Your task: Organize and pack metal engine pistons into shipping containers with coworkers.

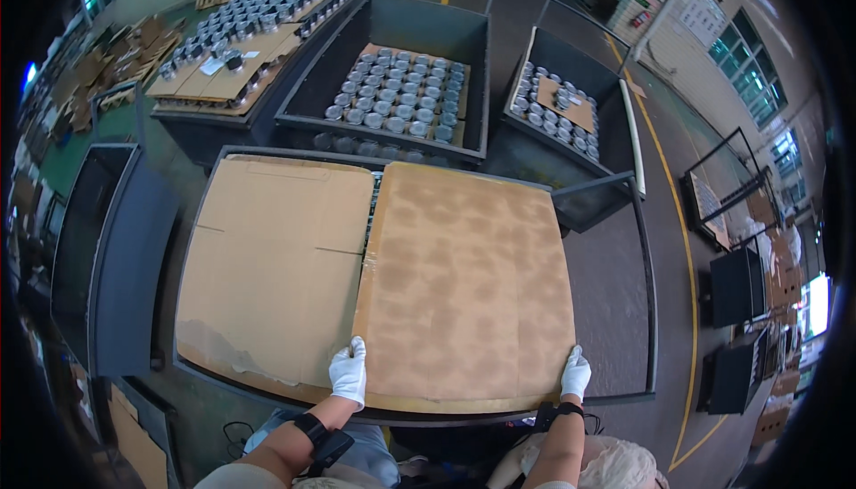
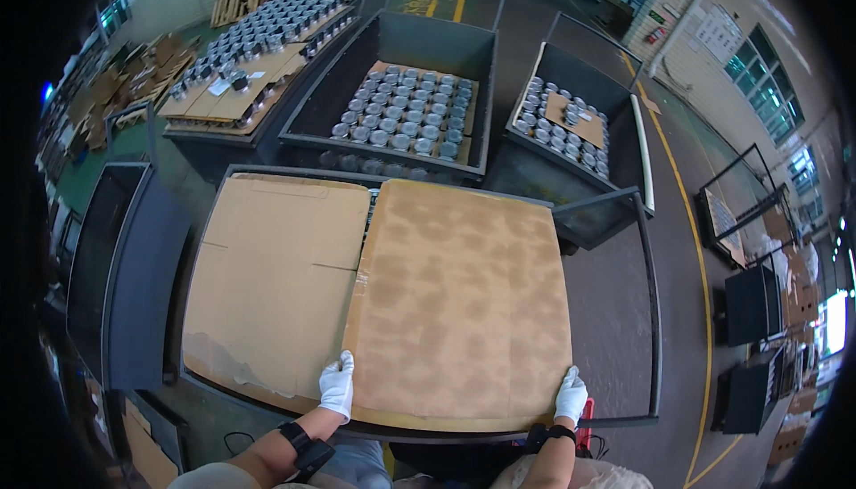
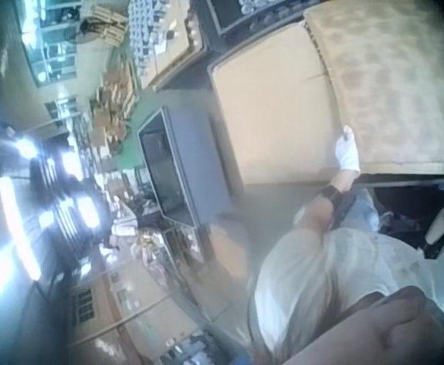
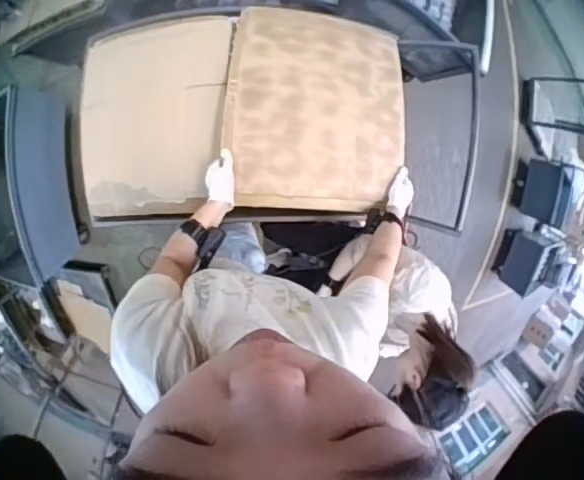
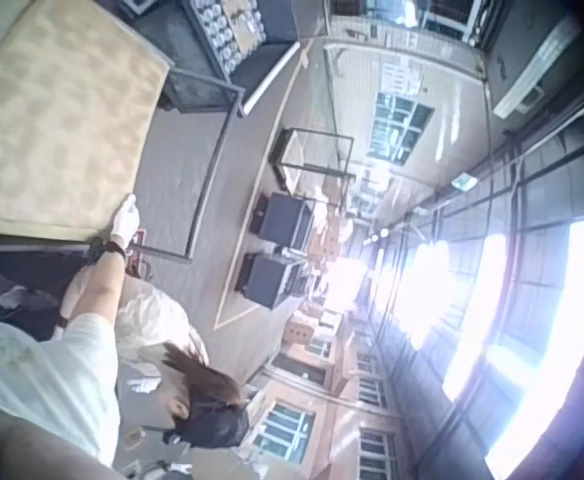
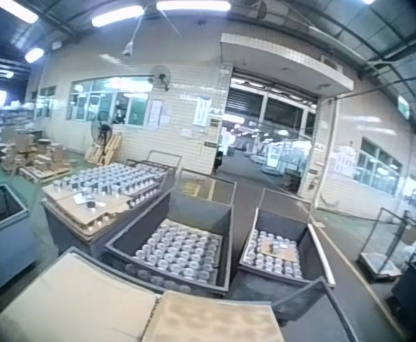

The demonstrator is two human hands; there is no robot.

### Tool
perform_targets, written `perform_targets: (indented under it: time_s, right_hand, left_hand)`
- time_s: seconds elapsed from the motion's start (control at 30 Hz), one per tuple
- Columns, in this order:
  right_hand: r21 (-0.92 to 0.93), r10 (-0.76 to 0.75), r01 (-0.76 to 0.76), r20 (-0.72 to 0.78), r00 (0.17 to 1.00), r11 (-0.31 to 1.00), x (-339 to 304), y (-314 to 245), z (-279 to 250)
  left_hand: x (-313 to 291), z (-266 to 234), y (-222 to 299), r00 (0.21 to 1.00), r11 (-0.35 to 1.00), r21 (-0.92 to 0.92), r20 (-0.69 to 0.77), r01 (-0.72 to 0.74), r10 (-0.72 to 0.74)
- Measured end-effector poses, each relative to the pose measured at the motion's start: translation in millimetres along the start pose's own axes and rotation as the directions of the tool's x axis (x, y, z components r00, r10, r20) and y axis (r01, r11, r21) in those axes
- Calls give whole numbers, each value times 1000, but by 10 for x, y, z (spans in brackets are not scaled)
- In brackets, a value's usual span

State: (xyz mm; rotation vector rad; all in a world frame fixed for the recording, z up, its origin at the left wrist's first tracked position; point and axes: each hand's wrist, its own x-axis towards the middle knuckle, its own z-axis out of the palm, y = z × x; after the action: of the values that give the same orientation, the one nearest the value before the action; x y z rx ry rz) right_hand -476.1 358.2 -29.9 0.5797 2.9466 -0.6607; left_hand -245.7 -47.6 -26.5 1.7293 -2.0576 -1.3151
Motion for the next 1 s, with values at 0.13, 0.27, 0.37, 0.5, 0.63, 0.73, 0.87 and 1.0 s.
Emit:
perform_targets:
  time_s: [0.13, 0.27, 0.37, 0.5, 0.63, 0.73, 0.87, 1.0]
  right_hand:
    - [-130, -36, 34, -15, 999, 991, 121, -21, 9]
    - [-173, 114, -100, 71, 991, 980, 148, 142, 82]
    - [-314, 106, -68, 106, 989, 947, 44, 100, 192]
    - [-408, 43, 40, 192, 981, 912, -62, -52, 235]
    - [-461, 87, 45, 261, 961, 886, -100, -104, 236]
    - [-449, 111, 21, 266, 957, 893, -109, -39, 238]
    - [-466, 120, 30, 287, 950, 884, -106, 28, 259]
    - [-490, 87, 54, 261, 961, 870, -60, 229, 320]
  left_hand:
    - [-155, 196, -354, 996, 997, 70, 83, 36, -42]
    - [-186, 272, -507, 987, 999, -23, 159, -28, 32]
    - [-25, 203, -690, 977, 985, 106, 175, -139, 119]
    - [195, 26, -858, 929, 857, 440, 354, -267, 107]
    - [322, -105, -727, 884, 778, 526, 462, -344, 79]
    - [381, -69, -707, 881, 695, 610, 468, -381, 72]
    - [329, -113, -692, 870, 623, 666, 490, -410, 48]
    - [239, -110, -649, 856, 553, 717, 517, -425, -12]
